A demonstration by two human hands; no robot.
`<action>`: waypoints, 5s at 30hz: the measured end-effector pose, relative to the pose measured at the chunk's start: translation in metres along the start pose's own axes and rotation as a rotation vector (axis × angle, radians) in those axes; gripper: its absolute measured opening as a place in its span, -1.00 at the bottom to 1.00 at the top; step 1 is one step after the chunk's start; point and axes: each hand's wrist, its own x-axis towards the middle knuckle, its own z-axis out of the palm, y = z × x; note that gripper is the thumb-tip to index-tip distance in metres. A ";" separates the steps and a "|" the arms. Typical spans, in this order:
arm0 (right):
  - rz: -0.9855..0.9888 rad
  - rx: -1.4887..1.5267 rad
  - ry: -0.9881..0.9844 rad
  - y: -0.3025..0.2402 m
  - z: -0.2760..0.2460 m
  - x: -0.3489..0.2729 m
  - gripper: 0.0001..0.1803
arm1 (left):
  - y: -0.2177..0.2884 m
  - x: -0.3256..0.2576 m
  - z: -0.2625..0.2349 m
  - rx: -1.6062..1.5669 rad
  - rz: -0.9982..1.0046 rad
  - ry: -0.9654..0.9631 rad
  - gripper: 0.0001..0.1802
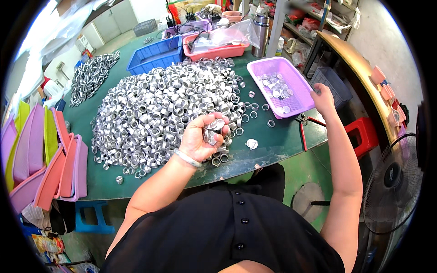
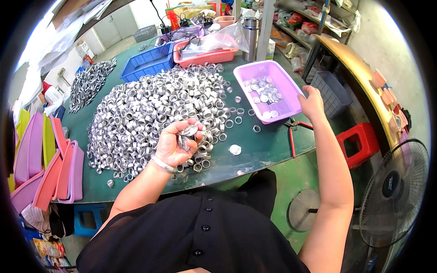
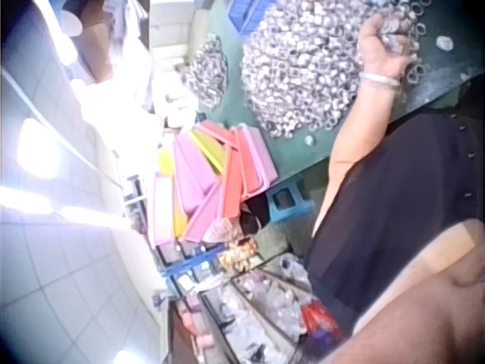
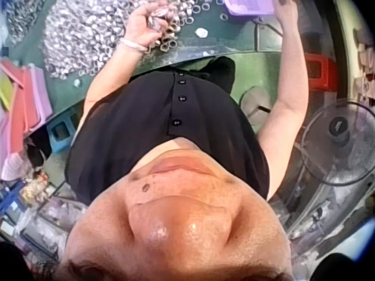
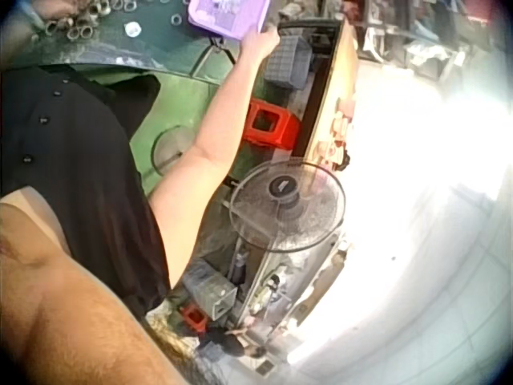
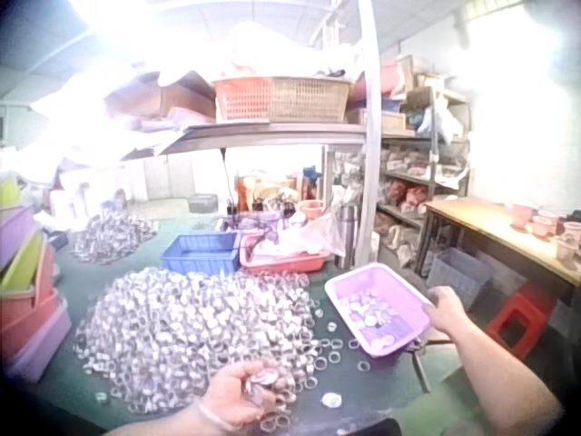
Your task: The person sorts small silver metal rings and flat discs from a large pile on a green table. They pick up the items by hand, inspect them, and place them into a purple basket. The person then transfers the sorted items into a clear plastic bag and places the bag into a blue bin.
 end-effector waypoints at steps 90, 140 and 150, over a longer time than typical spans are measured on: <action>-0.447 0.374 -0.629 -0.195 -0.048 -0.065 -0.84 | -0.023 0.058 0.037 1.033 0.218 0.037 -0.87; -0.429 0.507 -0.691 -0.189 0.039 -0.106 -0.87 | 0.008 0.003 0.051 0.239 -0.135 -0.184 -0.63; -0.212 0.667 -0.809 -0.171 0.061 -0.112 -0.57 | 0.011 -0.002 0.030 0.292 -0.029 0.020 -0.68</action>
